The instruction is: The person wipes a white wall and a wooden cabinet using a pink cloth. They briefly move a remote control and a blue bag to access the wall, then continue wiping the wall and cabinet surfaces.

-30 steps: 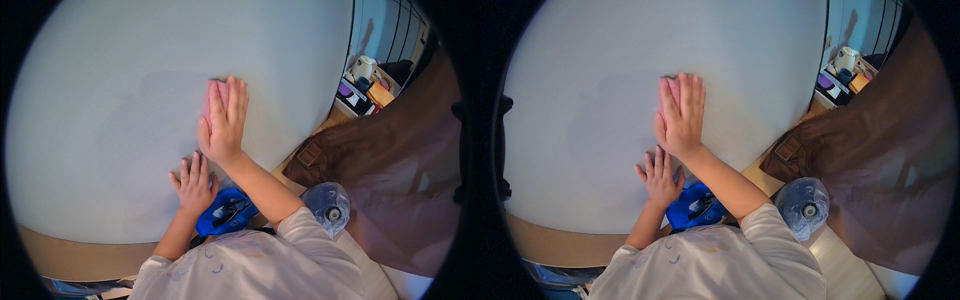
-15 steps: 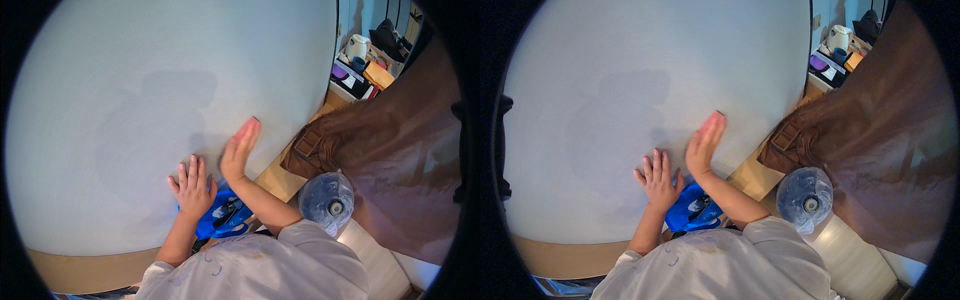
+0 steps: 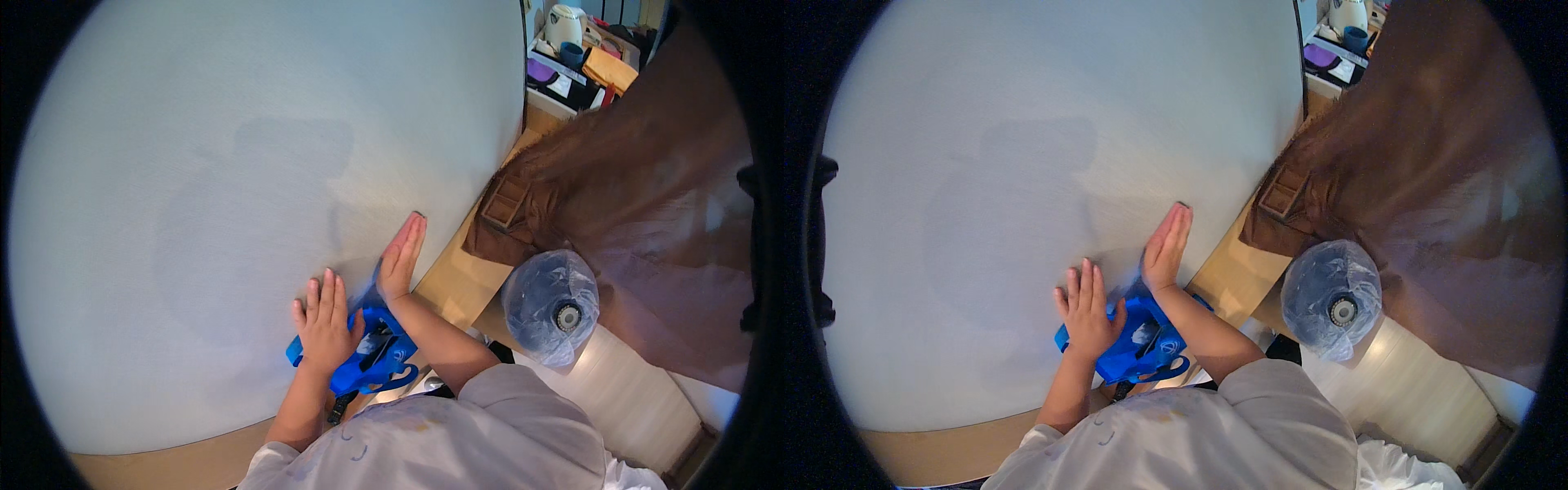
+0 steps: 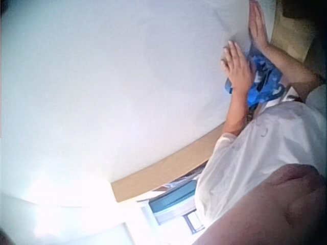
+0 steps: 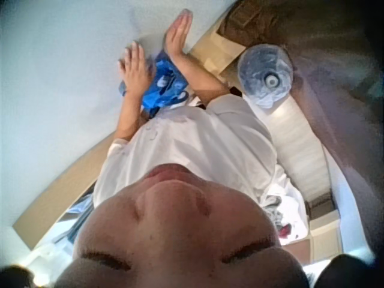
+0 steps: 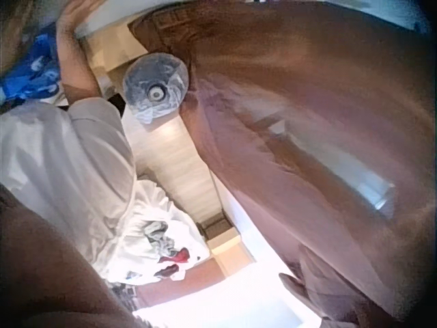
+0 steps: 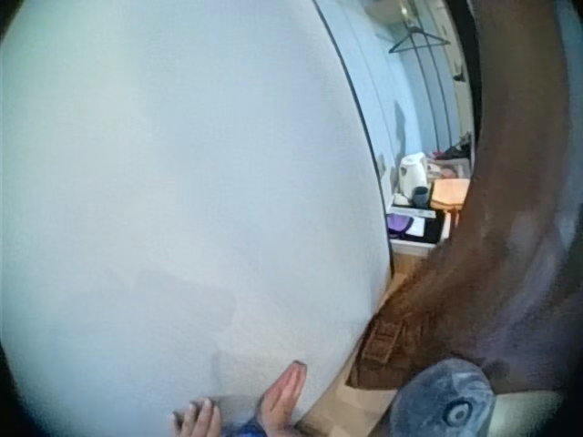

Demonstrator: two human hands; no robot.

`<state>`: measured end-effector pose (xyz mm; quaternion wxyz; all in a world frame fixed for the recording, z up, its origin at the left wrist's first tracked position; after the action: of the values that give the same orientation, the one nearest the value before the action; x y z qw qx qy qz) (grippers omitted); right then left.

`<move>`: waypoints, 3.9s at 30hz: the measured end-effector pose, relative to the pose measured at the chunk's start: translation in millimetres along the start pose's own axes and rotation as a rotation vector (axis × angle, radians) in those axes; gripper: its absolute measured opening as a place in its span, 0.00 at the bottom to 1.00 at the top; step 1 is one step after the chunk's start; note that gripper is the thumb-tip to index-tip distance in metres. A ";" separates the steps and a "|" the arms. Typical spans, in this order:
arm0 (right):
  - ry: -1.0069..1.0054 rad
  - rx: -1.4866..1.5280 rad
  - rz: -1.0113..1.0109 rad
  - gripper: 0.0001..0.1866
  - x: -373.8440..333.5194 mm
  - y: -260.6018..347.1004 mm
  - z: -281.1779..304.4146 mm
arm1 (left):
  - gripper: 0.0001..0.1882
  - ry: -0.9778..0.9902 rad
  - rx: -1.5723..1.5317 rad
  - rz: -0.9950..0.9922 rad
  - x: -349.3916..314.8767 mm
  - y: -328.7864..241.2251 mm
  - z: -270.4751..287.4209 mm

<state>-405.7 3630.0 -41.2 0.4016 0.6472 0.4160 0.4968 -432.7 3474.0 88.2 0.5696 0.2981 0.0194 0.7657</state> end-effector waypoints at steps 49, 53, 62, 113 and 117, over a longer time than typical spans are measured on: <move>-0.055 0.382 -0.546 0.35 -61.8 -77.9 4.4 | 0.29 0.412 -0.566 0.021 -130.2 -72.1 -136.7; 0.146 0.082 -0.127 0.35 -73.2 -5.8 3.3 | 0.31 0.467 -0.660 0.126 -184.6 -79.5 -181.7; -0.140 0.167 -0.993 0.32 -154.6 -187.0 15.5 | 0.27 0.486 -0.538 0.028 -165.7 -92.5 -123.5; 0.383 0.187 0.328 0.37 -220.9 88.3 -7.8 | 0.38 0.579 -0.698 0.392 -299.9 -44.9 -148.6; 0.564 0.139 0.875 0.31 -283.5 88.5 -4.7 | 0.30 0.404 -0.640 0.366 -291.2 -35.4 -139.1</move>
<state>-443.4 3335.3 -45.3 -0.0152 0.6266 0.2307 0.7443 -418.4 3272.1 -165.6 0.4729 -0.0517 -0.1614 0.8646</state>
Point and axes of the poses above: each hand's wrist, its own x-axis towards the middle knuckle, its own z-axis out of the back of the hand, y = z × x, the point moved 10 cm from there along x, towards the middle knuckle, and after that the axes turned 10 degrees about -y, right-handed, at the moved point
